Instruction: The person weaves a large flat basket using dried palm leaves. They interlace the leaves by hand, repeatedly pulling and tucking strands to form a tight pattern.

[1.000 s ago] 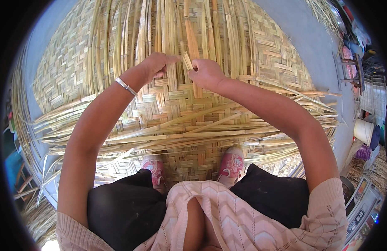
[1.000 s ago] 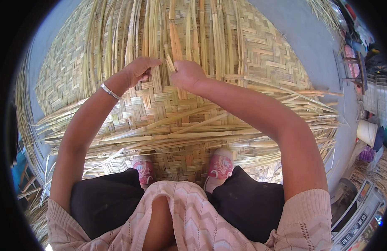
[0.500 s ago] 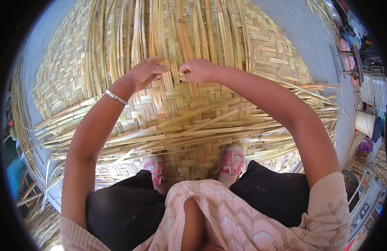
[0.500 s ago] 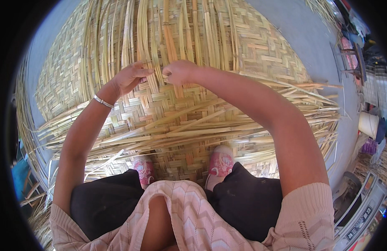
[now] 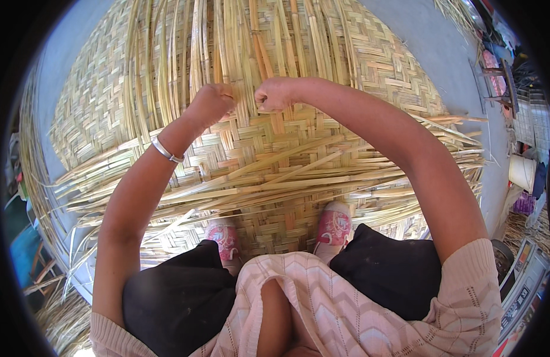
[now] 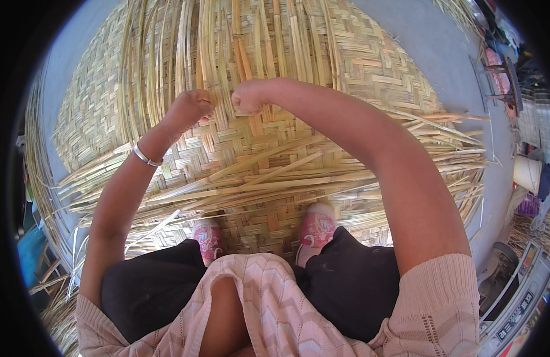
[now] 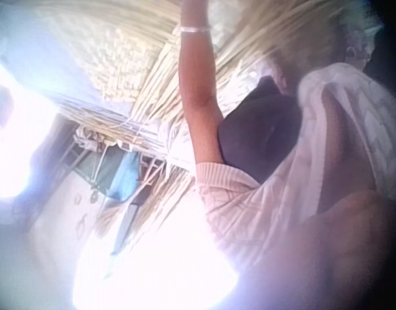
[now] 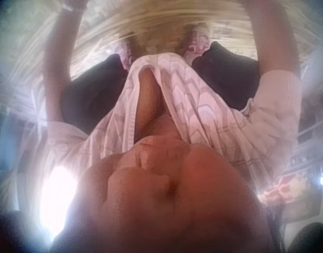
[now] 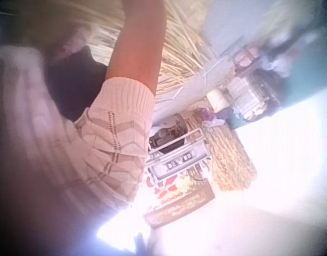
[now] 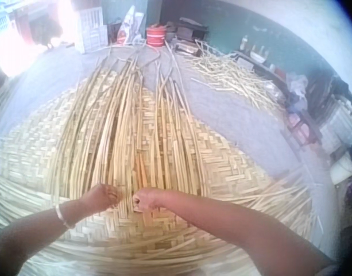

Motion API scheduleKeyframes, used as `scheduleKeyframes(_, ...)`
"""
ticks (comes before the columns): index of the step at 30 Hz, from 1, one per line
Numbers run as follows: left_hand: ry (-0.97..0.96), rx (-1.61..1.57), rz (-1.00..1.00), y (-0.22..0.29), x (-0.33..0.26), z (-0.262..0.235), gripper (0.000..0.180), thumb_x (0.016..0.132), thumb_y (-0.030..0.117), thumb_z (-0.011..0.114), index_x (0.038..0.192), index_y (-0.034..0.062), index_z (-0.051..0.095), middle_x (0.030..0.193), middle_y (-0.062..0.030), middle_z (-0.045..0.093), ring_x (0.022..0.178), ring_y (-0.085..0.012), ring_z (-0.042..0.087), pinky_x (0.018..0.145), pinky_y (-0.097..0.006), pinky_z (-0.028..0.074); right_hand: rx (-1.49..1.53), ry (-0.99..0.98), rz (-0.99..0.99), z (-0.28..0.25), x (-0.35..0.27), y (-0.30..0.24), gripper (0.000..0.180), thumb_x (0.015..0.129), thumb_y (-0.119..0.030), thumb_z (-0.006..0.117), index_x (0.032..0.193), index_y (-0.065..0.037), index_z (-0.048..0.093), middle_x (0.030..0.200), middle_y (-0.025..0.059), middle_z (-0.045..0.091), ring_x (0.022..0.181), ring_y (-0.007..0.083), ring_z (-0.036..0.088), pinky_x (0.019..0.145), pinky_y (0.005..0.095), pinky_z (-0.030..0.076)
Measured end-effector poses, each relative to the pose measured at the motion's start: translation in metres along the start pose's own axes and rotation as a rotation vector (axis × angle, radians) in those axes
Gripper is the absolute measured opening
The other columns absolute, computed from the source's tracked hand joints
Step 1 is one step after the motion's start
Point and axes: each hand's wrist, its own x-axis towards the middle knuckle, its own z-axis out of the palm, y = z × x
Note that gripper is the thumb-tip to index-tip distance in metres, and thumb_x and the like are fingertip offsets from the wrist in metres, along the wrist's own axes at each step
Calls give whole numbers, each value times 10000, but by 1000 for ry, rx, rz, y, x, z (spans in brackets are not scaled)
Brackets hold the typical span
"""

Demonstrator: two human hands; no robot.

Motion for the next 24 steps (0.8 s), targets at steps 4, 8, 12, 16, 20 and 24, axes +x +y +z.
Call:
scheduleKeyframes(4,60,266,84,-7,-5,5,208,783,75,602,966,-14,642,880,-170,664,793,-271,644,730,-339,517,-111,-46,12,-1,4,-4,251,754,-148,581,977,-76,673,873,127,684,769,274,645,669,395,510)
scheduleKeyframes(8,27,359,234,-23,-1,11,295,784,74,624,1060,-18,576,966,-164,651,873,-244,645,765,-327,510,-215,48,-10,4,1,-7,284,767,-156,579,1022,-81,679,893,120,691,790,280,648,678,395,512)
scheduleKeyframes(12,91,446,328,-39,2,19,309,781,45,591,1071,-19,505,1037,-189,592,938,-293,617,796,-356,503,-104,97,10,9,-3,-10,299,748,-109,545,1009,-75,687,885,140,684,776,296,647,681,403,507)
scheduleKeyframes(16,94,436,341,-43,6,24,304,774,59,595,1047,-9,481,1039,-199,573,951,-346,597,803,-402,495,-103,60,76,9,-2,-12,326,717,-39,503,983,-53,691,877,172,674,768,319,642,677,414,505)
scheduleKeyframes(20,138,519,301,-40,7,26,315,775,94,607,1050,8,479,1014,-208,591,955,-383,590,801,-430,483,-156,50,68,10,2,-12,222,724,-97,585,934,-68,649,873,138,659,820,303,622,708,406,487)
scheduleKeyframes(24,117,524,211,-38,3,27,278,775,108,616,1011,12,505,979,-206,612,916,-394,599,789,-433,482,-259,39,41,11,5,-13,226,728,-60,556,934,-40,646,926,157,665,863,331,625,733,424,487)
